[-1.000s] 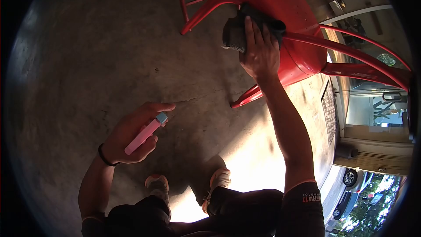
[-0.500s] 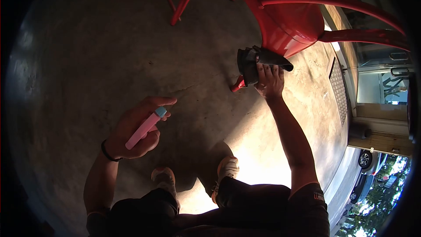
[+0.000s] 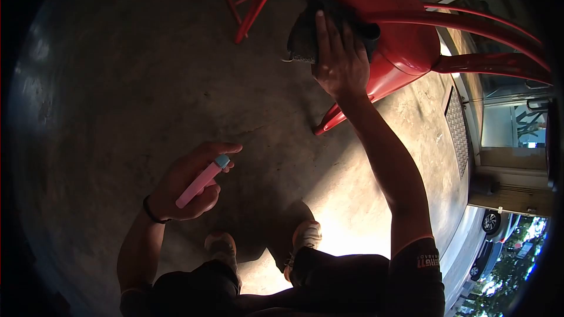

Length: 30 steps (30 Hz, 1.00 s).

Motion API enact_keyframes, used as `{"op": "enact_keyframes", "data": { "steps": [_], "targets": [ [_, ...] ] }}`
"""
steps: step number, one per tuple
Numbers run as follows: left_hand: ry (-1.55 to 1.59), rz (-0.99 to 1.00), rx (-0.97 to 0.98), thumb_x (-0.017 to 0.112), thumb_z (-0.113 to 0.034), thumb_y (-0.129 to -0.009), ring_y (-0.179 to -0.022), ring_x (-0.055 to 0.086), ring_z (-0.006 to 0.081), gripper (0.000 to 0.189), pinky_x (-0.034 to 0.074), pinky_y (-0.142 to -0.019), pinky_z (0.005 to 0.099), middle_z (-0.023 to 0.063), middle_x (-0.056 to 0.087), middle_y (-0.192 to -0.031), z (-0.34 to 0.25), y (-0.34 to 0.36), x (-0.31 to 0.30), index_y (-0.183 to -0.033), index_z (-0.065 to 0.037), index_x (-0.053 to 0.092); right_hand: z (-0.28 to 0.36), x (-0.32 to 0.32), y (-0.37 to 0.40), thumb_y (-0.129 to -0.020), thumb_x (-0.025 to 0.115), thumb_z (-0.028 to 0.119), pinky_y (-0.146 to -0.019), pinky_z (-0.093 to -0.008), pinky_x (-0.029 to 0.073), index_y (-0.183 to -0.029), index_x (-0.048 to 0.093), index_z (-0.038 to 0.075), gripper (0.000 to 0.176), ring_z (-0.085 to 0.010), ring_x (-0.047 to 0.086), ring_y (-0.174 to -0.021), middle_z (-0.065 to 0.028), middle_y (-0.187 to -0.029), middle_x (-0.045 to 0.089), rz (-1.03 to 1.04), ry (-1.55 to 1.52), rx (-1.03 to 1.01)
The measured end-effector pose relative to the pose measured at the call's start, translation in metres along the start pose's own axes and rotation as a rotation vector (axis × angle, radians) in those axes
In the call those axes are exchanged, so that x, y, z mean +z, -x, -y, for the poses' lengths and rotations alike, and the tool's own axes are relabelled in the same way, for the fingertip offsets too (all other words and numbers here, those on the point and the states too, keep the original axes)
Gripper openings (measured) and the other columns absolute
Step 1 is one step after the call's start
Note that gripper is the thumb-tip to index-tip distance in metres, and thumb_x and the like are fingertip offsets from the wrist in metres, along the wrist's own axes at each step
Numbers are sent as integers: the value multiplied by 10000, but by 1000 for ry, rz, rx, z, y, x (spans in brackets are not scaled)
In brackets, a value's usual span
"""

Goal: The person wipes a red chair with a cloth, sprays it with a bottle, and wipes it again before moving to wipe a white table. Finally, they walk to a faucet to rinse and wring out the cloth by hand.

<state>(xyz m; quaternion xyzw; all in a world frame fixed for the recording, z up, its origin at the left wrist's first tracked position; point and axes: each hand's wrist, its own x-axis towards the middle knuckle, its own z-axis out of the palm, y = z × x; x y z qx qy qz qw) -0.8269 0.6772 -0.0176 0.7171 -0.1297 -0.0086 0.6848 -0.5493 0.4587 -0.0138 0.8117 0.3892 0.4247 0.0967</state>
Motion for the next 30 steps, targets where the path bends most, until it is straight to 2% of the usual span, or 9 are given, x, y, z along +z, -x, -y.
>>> {"op": "enact_keyframes", "data": {
  "steps": [3,4,7,10,13,15,20,24,30],
  "targets": [
    [-45,-2,-14,576,-21,-801,-1137,605,221,365,522,-889,333,158,536,-1383,1,4,-15,-1163,-61,563,15,12,-31,-785,540,157,-935,-390,496,-1375,534,39,602,-316,625,-1116,-112,-1239,649,-62,-89,3],
    [-73,1,-21,577,-30,-808,-1148,603,225,356,518,-892,336,159,537,-1382,1,5,-20,-1162,-64,559,18,19,-43,-789,542,161,-947,-398,493,-1365,536,23,592,-322,622,-1123,-125,-1240,646,-85,-83,-42],
    [-64,-49,25,563,-74,-748,-1119,615,247,554,520,-929,391,172,533,-1385,13,8,-30,-1297,1,539,28,44,-76,-796,549,168,-982,-418,480,-1334,542,-22,570,-340,611,-1145,-159,-1239,642,-118,-88,-151],
    [-56,-86,70,548,-70,-753,-1171,591,258,556,518,-957,405,173,530,-1384,16,10,-39,-1303,4,534,44,66,-89,-792,561,168,-1012,-422,461,-1316,546,-44,566,-346,598,-1168,-177,-1227,645,-75,-132,-210],
    [-50,-125,73,580,-65,-828,-1165,597,275,322,490,-915,353,156,552,-1365,12,12,-46,-1149,-70,555,54,87,-94,-786,580,172,-1032,-415,444,-1315,548,-42,572,-345,586,-1188,-180,-1217,651,-17,-157,-279],
    [-57,-125,58,580,-68,-829,-1165,598,272,318,491,-913,350,161,553,-1361,11,14,-48,-1146,-67,556,58,95,-98,-780,594,179,-1042,-412,434,-1313,550,-40,578,-343,581,-1197,-181,-1211,654,22,-144,-335],
    [-53,-106,35,581,-66,-824,-1157,602,264,308,493,-907,343,158,558,-1357,9,16,-47,-1132,-61,559,53,86,-96,-781,605,200,-1036,-417,433,-1324,552,-14,586,-340,580,-1201,-167,-1218,654,28,-153,-293],
    [-58,-108,36,579,-54,-815,-1135,609,256,305,499,-897,344,151,564,-1354,7,18,-43,-1120,-64,561,43,52,-84,-773,610,195,-1025,-425,436,-1338,549,8,598,-339,582,-1201,-139,-1244,647,13,-131,-190],
    [-104,-93,79,573,-35,-812,-1059,624,219,305,512,-859,327,144,563,-1355,3,19,-36,-1116,-60,562,22,5,-50,-782,554,190,-978,-422,453,-1336,547,-19,591,-336,586,-1190,-135,-1244,648,-23,-30,-72]
  ]
}}
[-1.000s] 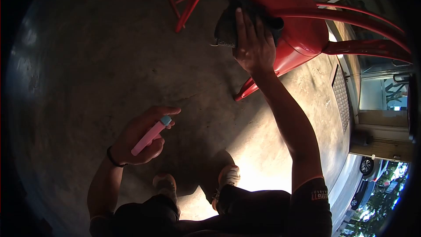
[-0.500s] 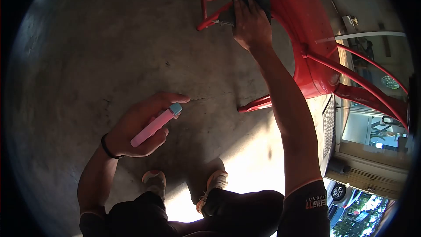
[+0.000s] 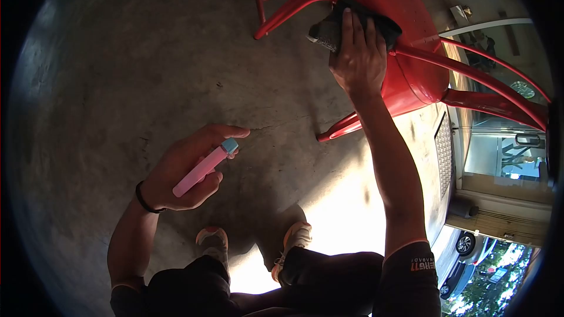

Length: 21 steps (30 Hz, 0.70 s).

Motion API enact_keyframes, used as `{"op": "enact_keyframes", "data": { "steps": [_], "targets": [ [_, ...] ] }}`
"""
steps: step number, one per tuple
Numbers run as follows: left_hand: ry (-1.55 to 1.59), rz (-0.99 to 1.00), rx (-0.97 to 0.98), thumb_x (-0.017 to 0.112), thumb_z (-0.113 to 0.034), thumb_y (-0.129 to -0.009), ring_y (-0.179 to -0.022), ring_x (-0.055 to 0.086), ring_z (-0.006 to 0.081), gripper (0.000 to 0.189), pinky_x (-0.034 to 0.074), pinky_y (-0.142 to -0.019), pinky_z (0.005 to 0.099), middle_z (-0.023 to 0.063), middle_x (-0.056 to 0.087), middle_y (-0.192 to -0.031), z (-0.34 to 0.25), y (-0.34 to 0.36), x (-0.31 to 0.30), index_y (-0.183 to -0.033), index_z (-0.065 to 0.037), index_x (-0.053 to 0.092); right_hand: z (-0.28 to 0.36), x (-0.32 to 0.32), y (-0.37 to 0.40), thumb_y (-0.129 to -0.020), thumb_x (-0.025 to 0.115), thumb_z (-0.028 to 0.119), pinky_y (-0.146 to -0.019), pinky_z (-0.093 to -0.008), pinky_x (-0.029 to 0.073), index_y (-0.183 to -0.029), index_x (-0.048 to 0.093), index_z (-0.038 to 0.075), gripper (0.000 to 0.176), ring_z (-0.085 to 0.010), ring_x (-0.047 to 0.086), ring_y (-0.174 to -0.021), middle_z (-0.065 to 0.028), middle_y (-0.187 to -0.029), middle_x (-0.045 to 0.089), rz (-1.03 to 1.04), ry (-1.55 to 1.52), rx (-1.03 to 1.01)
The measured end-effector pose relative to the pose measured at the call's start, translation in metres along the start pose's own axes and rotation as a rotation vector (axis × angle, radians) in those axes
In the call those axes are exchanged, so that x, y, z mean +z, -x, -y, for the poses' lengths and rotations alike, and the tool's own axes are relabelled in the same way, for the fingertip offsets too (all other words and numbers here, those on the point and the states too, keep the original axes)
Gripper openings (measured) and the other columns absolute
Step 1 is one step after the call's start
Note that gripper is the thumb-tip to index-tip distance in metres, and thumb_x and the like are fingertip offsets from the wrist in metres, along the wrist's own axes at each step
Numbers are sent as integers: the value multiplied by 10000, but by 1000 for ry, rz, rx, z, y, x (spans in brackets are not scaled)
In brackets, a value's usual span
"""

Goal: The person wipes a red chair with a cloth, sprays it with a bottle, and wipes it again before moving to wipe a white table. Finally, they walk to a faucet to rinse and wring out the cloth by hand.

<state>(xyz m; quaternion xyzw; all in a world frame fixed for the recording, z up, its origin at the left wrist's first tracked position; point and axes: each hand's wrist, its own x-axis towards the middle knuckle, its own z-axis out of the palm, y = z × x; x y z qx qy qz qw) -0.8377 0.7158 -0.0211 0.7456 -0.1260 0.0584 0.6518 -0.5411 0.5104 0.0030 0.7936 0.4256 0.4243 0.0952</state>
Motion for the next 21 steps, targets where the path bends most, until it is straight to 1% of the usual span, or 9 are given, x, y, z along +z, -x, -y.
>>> {"op": "enact_keyframes", "data": {
  "steps": [4,6,9,10,13,14,17,18,21],
  "targets": [
    [8,30,-33,573,-22,-806,-1029,628,184,307,518,-842,304,132,556,-1366,-10,1,6,-1111,-51,563,-6,-24,39,-776,556,181,-970,-404,448,-1343,562,21,589,-304,587,-1196,-106,-1227,660,95,19,71],
    [52,20,-28,568,-13,-799,-1029,624,175,345,520,-864,308,123,552,-1373,-12,1,13,-1143,-41,564,-12,-24,70,-778,553,178,-972,-392,443,-1350,569,48,587,-280,588,-1195,-85,-1217,666,153,41,84],
    [91,36,-73,561,-5,-790,-1033,619,170,420,518,-908,325,115,545,-1379,-18,-3,24,-1210,-24,557,-23,-21,112,-781,550,177,-979,-374,434,-1366,574,99,591,-248,588,-1192,-51,-1203,675,130,71,60],
    [99,47,-96,559,-4,-787,-1036,617,170,448,516,-925,332,113,543,-1381,-20,-5,28,-1235,-18,553,-27,-22,126,-795,542,186,-992,-372,428,-1386,566,134,594,-230,581,-1197,-15,-1238,662,142,56,64],
    [66,119,-105,571,-24,-786,-1056,615,179,513,507,-962,355,113,535,-1388,-19,-12,36,-1297,-10,531,-39,-25,162,-809,536,203,-997,-375,427,-1390,565,149,583,-223,574,-1200,14,-1273,644,137,14,20],
    [73,128,-109,576,-34,-785,-1062,614,182,516,506,-965,359,113,534,-1388,-19,-14,39,-1299,-10,531,-43,-21,177,-816,536,229,-1010,-383,430,-1387,569,169,575,-223,569,-1202,29,-1287,632,138,-6,24],
    [76,155,-123,588,-60,-784,-1078,611,190,528,503,-973,368,113,532,-1389,-20,-17,47,-1307,-12,528,-53,-13,219,-806,548,248,-1021,-397,434,-1384,571,190,582,-229,568,-1202,29,-1274,635,186,-53,30],
    [66,171,-129,591,-66,-784,-1084,609,193,533,502,-973,369,114,531,-1390,-21,-19,48,-1311,-13,526,-52,-16,223,-795,559,258,-1035,-419,431,-1381,573,210,588,-231,559,-1215,28,-1274,633,231,-93,63],
    [68,191,-182,593,-72,-787,-1103,604,196,542,499,-974,372,118,529,-1392,-25,-22,50,-1321,-17,521,-53,-9,217,-850,590,396,-1011,-468,424,-1388,568,188,576,-305,564,-1184,-23,-1255,640,181,-95,66]
  ]
}}
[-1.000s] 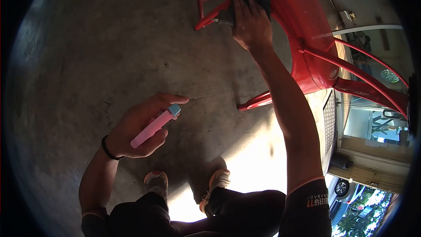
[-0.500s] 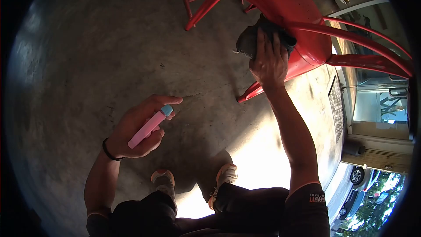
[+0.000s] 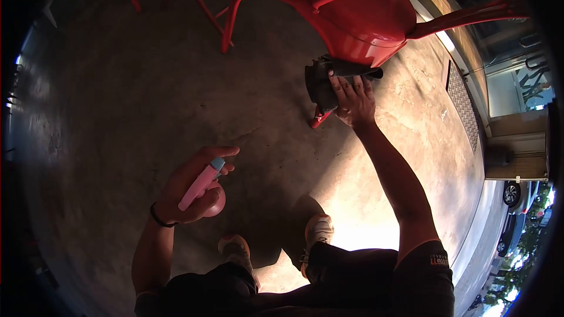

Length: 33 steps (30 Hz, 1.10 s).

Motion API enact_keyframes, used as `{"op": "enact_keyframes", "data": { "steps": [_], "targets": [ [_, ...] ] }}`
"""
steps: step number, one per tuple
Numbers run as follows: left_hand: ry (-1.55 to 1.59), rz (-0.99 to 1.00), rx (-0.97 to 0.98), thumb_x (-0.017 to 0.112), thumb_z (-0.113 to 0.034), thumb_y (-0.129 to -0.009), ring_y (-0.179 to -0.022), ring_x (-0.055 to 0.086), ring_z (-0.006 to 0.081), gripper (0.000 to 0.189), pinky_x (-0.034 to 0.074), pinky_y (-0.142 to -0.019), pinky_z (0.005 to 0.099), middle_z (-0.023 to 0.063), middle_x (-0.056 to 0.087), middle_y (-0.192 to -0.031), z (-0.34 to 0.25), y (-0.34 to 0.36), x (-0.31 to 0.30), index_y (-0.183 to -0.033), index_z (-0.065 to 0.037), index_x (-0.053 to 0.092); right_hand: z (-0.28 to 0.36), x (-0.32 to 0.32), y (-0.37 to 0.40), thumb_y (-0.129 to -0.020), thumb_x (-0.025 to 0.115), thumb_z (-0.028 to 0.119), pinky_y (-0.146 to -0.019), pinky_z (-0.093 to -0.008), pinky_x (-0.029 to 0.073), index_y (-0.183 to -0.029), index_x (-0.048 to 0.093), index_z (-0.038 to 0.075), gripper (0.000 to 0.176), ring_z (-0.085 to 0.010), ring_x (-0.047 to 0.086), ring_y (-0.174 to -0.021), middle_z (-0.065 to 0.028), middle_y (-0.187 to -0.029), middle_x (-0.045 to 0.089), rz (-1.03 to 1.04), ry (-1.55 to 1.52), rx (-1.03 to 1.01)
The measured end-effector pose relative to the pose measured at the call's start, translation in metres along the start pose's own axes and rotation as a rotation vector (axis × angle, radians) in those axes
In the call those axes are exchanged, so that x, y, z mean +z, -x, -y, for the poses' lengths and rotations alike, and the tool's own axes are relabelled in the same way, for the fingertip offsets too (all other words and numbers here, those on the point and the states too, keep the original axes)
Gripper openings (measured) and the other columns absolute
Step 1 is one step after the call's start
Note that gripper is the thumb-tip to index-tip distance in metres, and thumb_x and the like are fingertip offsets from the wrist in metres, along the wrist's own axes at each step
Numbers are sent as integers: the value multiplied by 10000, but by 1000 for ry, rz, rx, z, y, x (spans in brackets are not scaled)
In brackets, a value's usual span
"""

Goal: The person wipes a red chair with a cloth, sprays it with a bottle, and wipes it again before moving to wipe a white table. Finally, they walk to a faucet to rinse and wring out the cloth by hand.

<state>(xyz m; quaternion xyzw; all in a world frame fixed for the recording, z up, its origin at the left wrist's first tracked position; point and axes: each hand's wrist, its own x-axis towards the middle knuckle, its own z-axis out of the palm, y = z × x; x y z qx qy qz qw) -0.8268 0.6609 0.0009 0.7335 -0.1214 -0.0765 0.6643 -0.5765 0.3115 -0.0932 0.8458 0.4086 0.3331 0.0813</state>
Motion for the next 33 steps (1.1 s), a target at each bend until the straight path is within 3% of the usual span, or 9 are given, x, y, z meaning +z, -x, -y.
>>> {"op": "enact_keyframes", "data": {
  "steps": [6,9,12,18,23,31,33],
  "targets": [
    [21,-5,10,593,-68,-787,-1139,598,207,529,499,-963,366,134,516,-1412,11,-3,1,-1310,-22,525,10,-48,-96,-746,542,187,-1045,-454,414,-1362,584,182,617,-278,527,-1268,-3,-1342,592,-134,66,177],
    [25,-20,19,594,-64,-786,-1143,596,211,518,500,-960,365,142,513,-1416,16,-2,1,-1298,-28,530,10,-65,-134,-734,550,173,-1041,-462,419,-1353,582,123,622,-309,505,-1302,-27,-1370,575,-241,53,152],
    [11,-26,26,598,-65,-790,-1138,601,213,508,503,-956,364,146,517,-1412,23,4,1,-1292,-34,532,6,-67,-140,-739,553,165,-1035,-457,426,-1343,580,82,610,-321,490,-1323,-38,-1388,562,-236,34,132],
    [4,-45,14,602,-78,-793,-1113,616,216,510,505,-948,360,145,525,-1403,16,6,0,-1297,-38,535,5,-50,-98,-818,523,163,-986,-412,463,-1383,563,111,569,-255,467,-1368,-3,-1421,540,-140,114,9],
    [-21,-54,44,602,-87,-794,-1101,613,204,567,507,-949,362,129,536,-1384,10,13,-5,-1351,-36,510,2,-37,-59,-857,489,175,-907,-372,493,-1378,578,140,530,-247,507,-1339,19,-1347,600,-93,133,-14],
    [18,-55,32,598,-55,-805,-1091,611,184,549,518,-926,342,105,533,-1376,11,20,-16,-1347,-45,516,16,-23,-111,-852,503,171,-927,-357,488,-1360,573,65,524,-273,539,-1300,-52,-1323,609,-150,191,-116],
    [44,-86,114,602,-62,-817,-1069,614,173,511,520,-894,325,105,542,-1370,18,20,-18,-1322,-47,530,22,-18,-131,-847,512,157,-924,-349,497,-1331,577,16,509,-282,568,-1255,-85,-1301,614,-113,177,-155]
  ]
}}
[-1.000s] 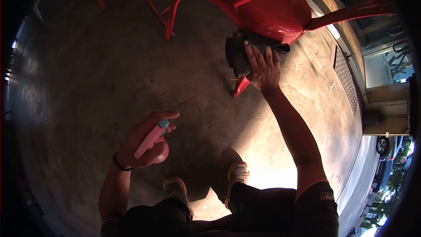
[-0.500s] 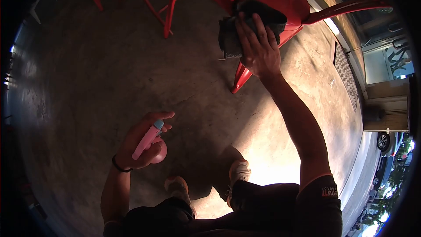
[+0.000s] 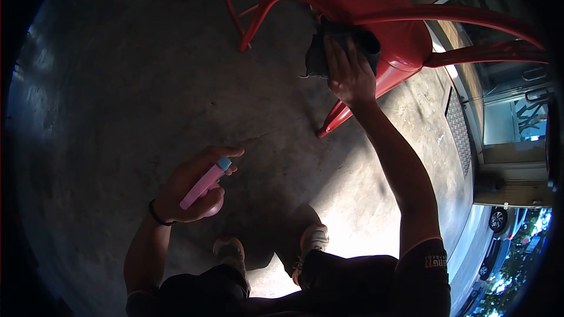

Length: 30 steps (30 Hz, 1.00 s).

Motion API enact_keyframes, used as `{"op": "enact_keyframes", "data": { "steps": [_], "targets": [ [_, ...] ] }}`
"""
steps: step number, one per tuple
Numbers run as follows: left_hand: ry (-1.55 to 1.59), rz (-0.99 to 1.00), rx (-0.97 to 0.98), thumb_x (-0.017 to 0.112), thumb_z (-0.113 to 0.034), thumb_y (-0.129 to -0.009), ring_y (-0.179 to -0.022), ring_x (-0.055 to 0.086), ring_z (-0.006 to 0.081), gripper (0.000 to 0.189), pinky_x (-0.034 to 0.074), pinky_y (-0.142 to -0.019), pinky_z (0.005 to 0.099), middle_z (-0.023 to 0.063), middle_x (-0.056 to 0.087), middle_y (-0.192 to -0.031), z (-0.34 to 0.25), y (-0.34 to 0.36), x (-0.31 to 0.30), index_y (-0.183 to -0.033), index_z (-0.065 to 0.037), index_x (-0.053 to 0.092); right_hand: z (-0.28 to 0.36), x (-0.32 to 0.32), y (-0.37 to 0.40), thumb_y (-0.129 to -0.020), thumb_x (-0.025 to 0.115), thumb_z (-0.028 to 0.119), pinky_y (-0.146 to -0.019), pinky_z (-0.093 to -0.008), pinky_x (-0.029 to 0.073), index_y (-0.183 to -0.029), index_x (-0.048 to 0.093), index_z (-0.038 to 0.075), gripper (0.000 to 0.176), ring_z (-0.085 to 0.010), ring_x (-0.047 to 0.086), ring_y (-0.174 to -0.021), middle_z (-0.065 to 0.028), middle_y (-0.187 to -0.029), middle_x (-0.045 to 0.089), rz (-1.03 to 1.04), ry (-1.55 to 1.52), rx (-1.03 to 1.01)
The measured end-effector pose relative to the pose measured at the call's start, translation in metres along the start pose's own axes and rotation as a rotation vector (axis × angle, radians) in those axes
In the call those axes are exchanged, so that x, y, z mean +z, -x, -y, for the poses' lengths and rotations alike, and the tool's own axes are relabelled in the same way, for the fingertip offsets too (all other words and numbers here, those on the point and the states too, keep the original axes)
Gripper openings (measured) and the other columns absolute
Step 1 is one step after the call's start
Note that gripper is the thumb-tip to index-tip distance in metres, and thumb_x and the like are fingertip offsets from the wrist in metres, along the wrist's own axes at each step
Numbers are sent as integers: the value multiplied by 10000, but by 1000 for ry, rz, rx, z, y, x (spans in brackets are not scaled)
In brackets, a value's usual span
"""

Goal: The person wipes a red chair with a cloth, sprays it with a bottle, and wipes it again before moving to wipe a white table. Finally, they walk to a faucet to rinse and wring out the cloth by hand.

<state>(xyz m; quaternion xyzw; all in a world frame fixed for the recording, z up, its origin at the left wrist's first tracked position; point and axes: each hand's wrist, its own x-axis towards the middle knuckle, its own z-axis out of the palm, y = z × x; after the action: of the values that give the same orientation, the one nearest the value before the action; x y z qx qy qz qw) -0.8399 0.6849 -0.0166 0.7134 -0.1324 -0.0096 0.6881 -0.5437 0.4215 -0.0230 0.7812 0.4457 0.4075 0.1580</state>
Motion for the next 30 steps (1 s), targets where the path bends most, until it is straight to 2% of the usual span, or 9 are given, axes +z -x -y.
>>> {"op": "enact_keyframes", "data": {
  "steps": [1,4,7,10,12,19,24,28,30],
  "targets": [
    [14,-19,40,605,-66,-823,-1058,615,168,492,521,-878,317,105,546,-1367,3,1,-1,-1310,-48,537,2,4,-10,-846,512,156,-929,-350,494,-1324,580,10,504,-286,572,-1245,-89,-1296,615,-20,6,-21],
    [-62,8,-73,608,-86,-846,-998,619,155,450,513,-839,297,115,550,-1368,-5,3,-16,-1288,-44,540,8,13,-43,-845,513,154,-955,-355,482,-1303,588,-6,491,-300,581,-1224,-106,-1285,616,-66,14,-54],
    [-64,-8,7,609,-96,-784,-1147,610,242,560,521,-959,381,172,529,-1383,8,7,-26,-1330,-9,518,16,18,-76,-842,516,156,-987,-366,460,-1290,591,-18,486,-318,577,-1223,-132,-1280,613,-87,22,-60],
    [-65,-31,32,582,-61,-798,-1151,611,241,518,521,-976,384,175,529,-1382,10,10,-34,-1311,-12,530,25,23,-106,-837,518,152,-994,-376,450,-1287,584,-26,489,-330,578,-1215,-152,-1261,613,-94,19,-129],
    [-59,-47,-28,573,-47,-811,-1170,602,239,481,525,-971,376,176,523,-1390,8,13,-39,-1289,-14,540,33,39,-119,-834,519,147,-994,-381,449,-1282,582,-32,486,-335,581,-1203,-160,-1236,617,-96,-34,-179],
    [-95,-111,-90,578,-53,-851,-1221,575,252,362,551,-936,359,186,520,-1391,13,32,-54,-1212,-40,558,81,102,-137,-839,528,169,-1039,-398,423,-1279,578,-18,481,-337,567,-1202,-152,-1211,620,84,-143,-267],
    [-138,-189,-96,590,-73,-864,-1167,611,262,330,562,-903,350,178,544,-1370,15,49,-59,-1192,-56,559,114,145,-114,-877,508,183,-1083,-406,389,-1310,560,-3,474,-301,521,-1266,-129,-1285,598,231,-219,-319],
    [-153,-166,-128,606,-104,-874,-1153,619,267,311,566,-888,351,173,551,-1363,7,44,-58,-1178,-57,560,110,132,-117,-878,496,159,-1094,-416,378,-1320,557,3,473,-290,517,-1266,-118,-1306,588,133,-126,-271],
    [-160,-189,-73,595,-74,-804,-935,638,211,405,536,-776,310,116,568,-1355,18,38,-51,-1207,-67,557,100,117,-122,-849,511,116,-1088,-436,385,-1323,558,11,488,-303,533,-1244,-111,-1323,589,99,-112,-191]
  ]
}}
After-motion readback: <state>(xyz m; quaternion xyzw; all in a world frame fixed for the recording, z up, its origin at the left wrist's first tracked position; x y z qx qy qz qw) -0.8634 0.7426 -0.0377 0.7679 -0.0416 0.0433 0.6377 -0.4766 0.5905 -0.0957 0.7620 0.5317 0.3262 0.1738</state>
